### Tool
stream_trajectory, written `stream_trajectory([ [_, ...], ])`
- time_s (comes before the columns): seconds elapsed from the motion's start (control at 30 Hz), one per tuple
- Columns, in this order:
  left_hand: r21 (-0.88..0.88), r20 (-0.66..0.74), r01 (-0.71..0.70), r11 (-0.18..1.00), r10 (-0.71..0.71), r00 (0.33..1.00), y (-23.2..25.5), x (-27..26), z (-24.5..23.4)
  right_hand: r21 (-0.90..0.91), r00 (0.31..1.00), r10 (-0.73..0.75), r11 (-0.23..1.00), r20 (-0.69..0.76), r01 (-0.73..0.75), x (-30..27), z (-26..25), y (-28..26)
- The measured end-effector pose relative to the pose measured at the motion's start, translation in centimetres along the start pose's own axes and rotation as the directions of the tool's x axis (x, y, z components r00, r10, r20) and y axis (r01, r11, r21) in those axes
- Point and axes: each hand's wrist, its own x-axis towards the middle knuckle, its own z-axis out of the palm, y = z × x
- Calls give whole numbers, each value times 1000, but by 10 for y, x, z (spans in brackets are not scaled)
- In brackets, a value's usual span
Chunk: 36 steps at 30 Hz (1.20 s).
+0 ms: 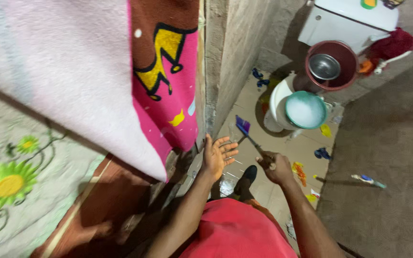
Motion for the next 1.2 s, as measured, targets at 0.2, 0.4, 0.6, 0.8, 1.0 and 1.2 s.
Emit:
stream_trajectory([
  [0.2,-89,-39,65,994,-68,997,-19,1,0,-25,999,-27,999,33,27,-28,-38,-8],
  [0.4,-84,-24,86,993,-88,996,-28,4,3,280,943,231,946,-240,-160,-41,-77,18],
  [0.6,-55,-79,73,996,-77,994,-24,13,4,260,924,210,957,-318,-128,-47,-96,39],
  [0.8,-56,-96,62,996,-67,993,-33,11,17,261,955,4,962,-297,77,-12,-73,57],
  [1.0,-27,-148,71,997,-74,986,-48,-2,25,250,993,96,965,-72,-75,1,-51,58],
  [1.2,-59,-160,52,997,-61,985,-54,-6,17,121,998,41,992,45,-46,-18,-66,46],
])
